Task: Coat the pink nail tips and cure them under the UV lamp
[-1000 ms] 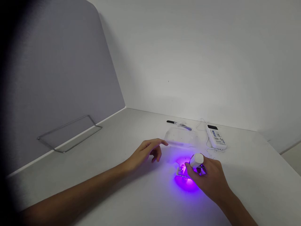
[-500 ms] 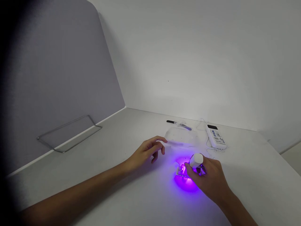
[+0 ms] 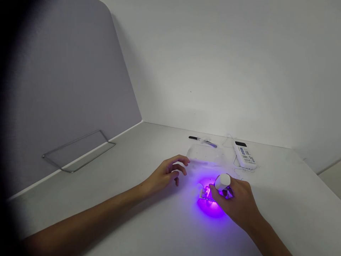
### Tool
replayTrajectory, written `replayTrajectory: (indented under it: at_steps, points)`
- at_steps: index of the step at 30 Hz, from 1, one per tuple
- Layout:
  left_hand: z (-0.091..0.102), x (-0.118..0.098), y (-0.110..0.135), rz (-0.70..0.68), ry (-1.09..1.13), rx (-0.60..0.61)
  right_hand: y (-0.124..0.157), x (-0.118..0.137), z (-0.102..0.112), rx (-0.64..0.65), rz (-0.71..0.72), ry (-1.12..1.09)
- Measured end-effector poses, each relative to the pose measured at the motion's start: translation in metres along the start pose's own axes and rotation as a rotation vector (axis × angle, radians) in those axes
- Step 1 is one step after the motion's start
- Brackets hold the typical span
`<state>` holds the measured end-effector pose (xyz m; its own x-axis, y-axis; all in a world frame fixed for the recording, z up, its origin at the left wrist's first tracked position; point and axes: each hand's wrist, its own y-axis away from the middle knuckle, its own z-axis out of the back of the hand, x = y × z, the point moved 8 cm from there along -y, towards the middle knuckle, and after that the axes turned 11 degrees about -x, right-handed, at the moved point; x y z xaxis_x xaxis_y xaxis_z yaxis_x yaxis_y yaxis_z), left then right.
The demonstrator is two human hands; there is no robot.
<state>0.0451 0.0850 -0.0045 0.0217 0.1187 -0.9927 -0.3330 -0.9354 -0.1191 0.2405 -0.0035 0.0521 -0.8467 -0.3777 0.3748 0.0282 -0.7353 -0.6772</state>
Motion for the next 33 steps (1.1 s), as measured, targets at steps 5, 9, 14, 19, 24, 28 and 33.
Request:
replayTrajectory:
  at_steps: [5,9,14,19,24,28,33]
  points:
    - [0.001,-0.004,0.000,-0.030,-0.041,-0.013,0.000,0.000,0.001,-0.015,0.002,0.018]
    - [0.001,-0.006,0.000,-0.025,-0.054,-0.015,-0.001,0.002,0.001,-0.037,0.039,0.007]
    - [0.002,-0.007,-0.001,0.000,-0.016,-0.012,-0.001,0.002,0.001,-0.028,0.035,-0.008]
    - [-0.004,-0.011,0.005,-0.002,-0.064,0.078,-0.001,0.000,0.000,-0.024,0.017,-0.001]
    - [-0.007,-0.011,0.008,0.049,-0.060,0.096,-0.001,0.001,0.000,-0.036,0.032,-0.002]
    - [-0.002,-0.011,0.004,0.012,-0.018,0.049,-0.001,0.001,0.000,-0.028,0.030,-0.005]
    - [-0.003,-0.009,0.005,-0.007,-0.050,0.063,0.000,0.001,0.001,-0.028,0.036,-0.015]
